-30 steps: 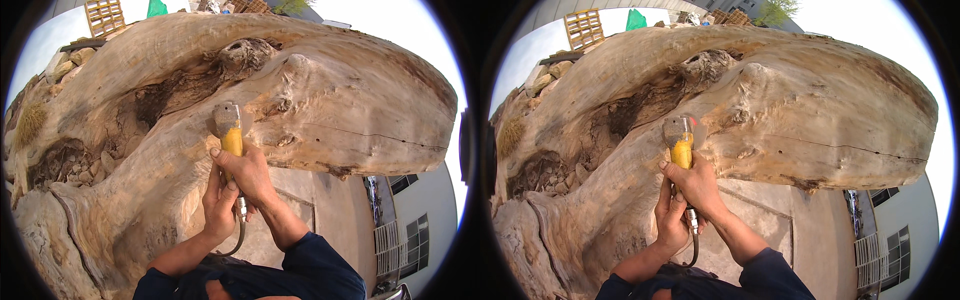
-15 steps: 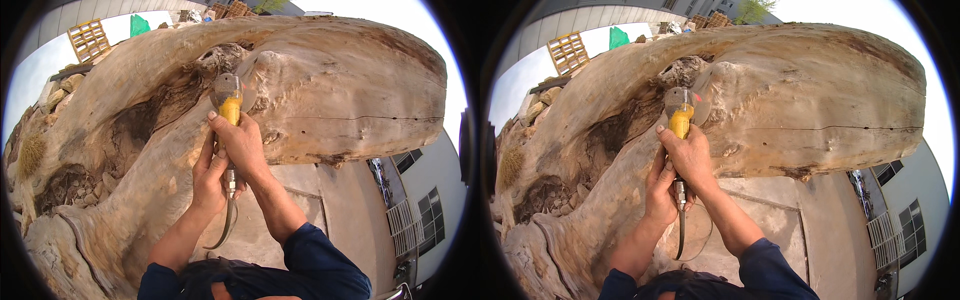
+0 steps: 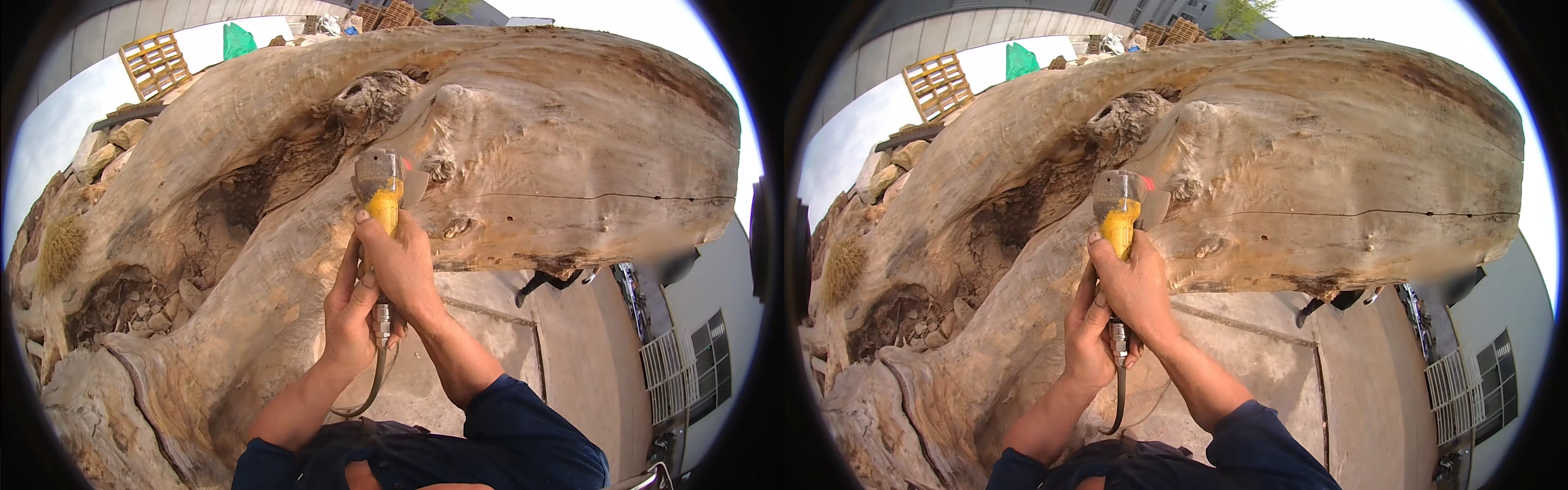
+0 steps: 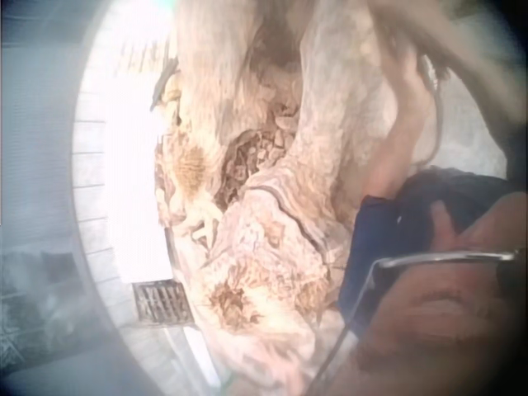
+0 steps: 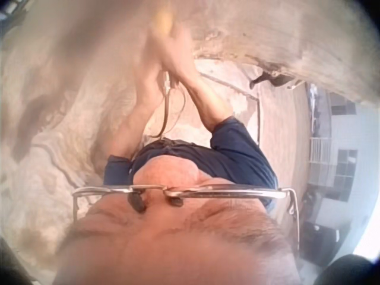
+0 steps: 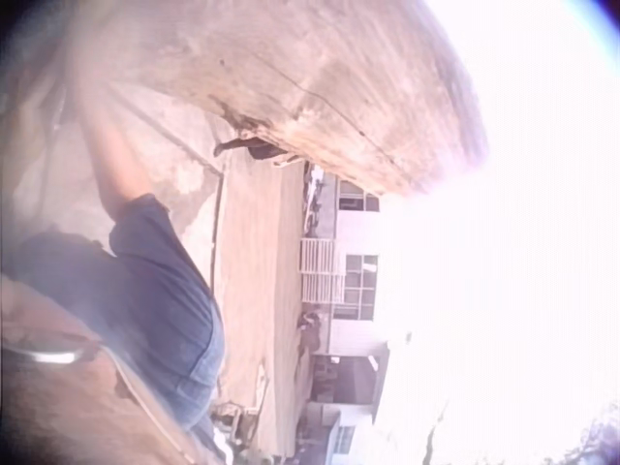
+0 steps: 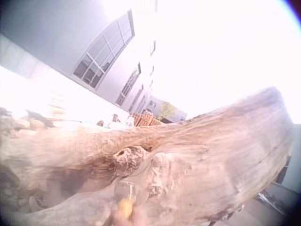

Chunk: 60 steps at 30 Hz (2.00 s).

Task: The person uses a handheld angle grinder with a wire brush to grind and smooth the surface of a large log. They move the tool along the wood's contours, removing rough material and creating a smoother finish.

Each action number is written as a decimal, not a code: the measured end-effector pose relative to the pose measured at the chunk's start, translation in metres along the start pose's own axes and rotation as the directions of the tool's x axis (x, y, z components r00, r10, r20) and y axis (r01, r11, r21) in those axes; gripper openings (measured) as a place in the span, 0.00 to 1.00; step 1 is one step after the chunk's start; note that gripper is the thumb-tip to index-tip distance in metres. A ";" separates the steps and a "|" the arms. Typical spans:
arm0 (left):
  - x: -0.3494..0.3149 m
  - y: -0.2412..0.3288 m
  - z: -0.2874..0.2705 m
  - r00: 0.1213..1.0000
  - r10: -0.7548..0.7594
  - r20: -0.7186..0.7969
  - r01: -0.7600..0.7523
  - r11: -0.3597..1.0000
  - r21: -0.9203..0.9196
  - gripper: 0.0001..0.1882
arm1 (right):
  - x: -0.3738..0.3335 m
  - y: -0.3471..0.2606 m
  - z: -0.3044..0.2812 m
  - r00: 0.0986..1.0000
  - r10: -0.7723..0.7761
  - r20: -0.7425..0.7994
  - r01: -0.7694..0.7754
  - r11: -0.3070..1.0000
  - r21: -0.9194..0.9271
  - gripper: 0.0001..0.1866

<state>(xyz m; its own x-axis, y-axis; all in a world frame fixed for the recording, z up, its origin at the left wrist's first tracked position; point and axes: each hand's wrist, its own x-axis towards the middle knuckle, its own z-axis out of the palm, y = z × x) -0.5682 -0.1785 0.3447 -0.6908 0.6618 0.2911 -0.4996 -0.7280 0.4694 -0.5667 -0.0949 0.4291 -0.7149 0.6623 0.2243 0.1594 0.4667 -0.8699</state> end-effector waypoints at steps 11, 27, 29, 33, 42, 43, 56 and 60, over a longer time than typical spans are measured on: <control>-0.011 -0.011 -0.003 0.999 0.048 -0.006 -0.048 0.999 -0.020 0.36 | -0.005 0.011 -0.001 0.997 -0.051 0.058 0.051 0.999 -0.007 0.25; 0.023 0.024 -0.008 0.998 0.028 -0.052 -0.029 0.999 -0.026 0.29 | 0.045 0.004 0.028 0.986 -0.015 0.164 0.008 0.999 0.044 0.21; 0.032 0.028 -0.006 1.000 0.018 -0.022 -0.018 1.000 -0.025 0.28 | 0.048 -0.007 0.024 0.993 -0.026 0.117 0.024 1.000 0.013 0.22; 0.046 0.031 -0.006 0.999 0.041 -0.036 -0.041 0.999 -0.017 0.22 | 0.049 -0.024 0.021 0.995 -0.005 0.103 0.002 0.999 0.036 0.27; 0.003 0.017 -0.001 0.985 0.100 -0.139 -0.101 0.995 0.001 0.28 | 0.022 0.002 0.027 0.975 0.056 0.215 -0.051 0.998 -0.032 0.26; -0.001 0.013 0.001 0.986 0.101 -0.135 -0.101 0.995 0.009 0.29 | 0.019 0.002 0.022 0.966 0.076 0.248 -0.073 0.997 -0.021 0.25; -0.020 -0.068 -0.023 0.985 0.170 -0.015 -0.156 0.932 0.329 0.31 | -0.019 0.067 -0.025 0.987 -0.033 0.159 -0.014 0.959 0.283 0.19; -0.029 -0.072 -0.034 0.976 0.218 -0.025 -0.189 0.891 0.414 0.29 | -0.020 0.079 -0.018 0.974 -0.045 0.221 -0.029 0.947 0.320 0.18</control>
<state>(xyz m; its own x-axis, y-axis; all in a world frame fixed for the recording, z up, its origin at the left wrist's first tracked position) -0.5303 -0.1510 0.2740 -0.7960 0.4822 0.3658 -0.0983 -0.6994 0.7080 -0.5275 -0.0610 0.3634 -0.8541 0.4947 0.1607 -0.0461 0.2357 -0.9707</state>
